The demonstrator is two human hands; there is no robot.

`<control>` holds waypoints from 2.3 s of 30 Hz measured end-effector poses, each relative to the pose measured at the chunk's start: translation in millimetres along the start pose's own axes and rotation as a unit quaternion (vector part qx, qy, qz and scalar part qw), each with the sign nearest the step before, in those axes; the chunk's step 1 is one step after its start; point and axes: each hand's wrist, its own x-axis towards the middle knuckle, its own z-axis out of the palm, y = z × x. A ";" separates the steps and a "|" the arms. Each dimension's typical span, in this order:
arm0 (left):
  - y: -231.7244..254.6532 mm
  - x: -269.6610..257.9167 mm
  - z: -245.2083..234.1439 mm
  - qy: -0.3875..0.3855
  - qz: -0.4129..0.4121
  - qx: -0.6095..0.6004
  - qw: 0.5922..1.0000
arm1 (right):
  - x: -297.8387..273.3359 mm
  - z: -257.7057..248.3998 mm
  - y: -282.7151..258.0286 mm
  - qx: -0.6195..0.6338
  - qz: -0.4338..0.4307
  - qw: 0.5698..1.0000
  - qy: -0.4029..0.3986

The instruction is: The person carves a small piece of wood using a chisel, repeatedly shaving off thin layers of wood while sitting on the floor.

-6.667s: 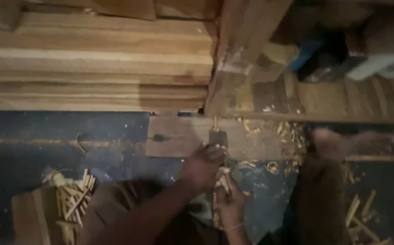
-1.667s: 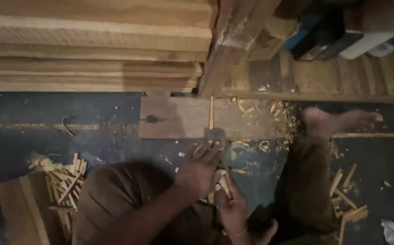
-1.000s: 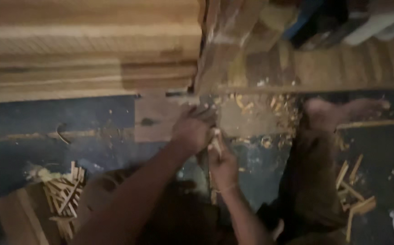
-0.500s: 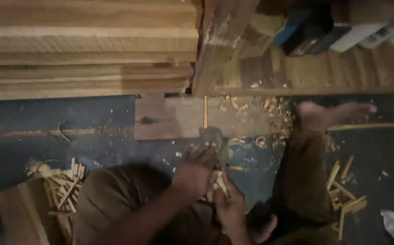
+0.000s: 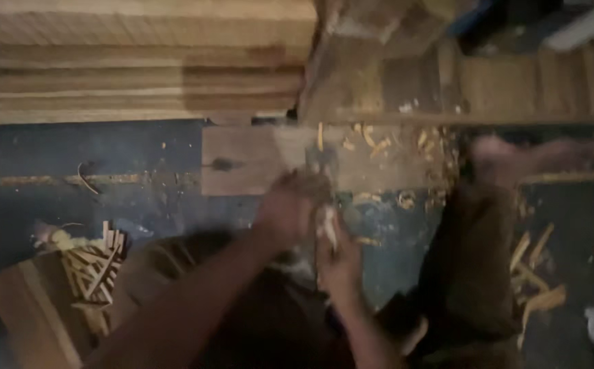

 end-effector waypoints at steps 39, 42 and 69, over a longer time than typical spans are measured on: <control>22.5 15.6 -12.4 0.019 0.025 0.016 0.999 | 5.1 -20.5 -33.1 0.065 0.058 0.996 0.025; 57.5 -10.3 -8.9 -0.034 0.003 0.067 0.997 | -37.2 -39.2 -32.9 0.083 0.187 0.979 0.010; -36.6 36.9 -12.7 -0.057 -0.029 0.008 0.998 | 59.3 -0.4 -3.4 -0.022 0.149 0.983 -0.100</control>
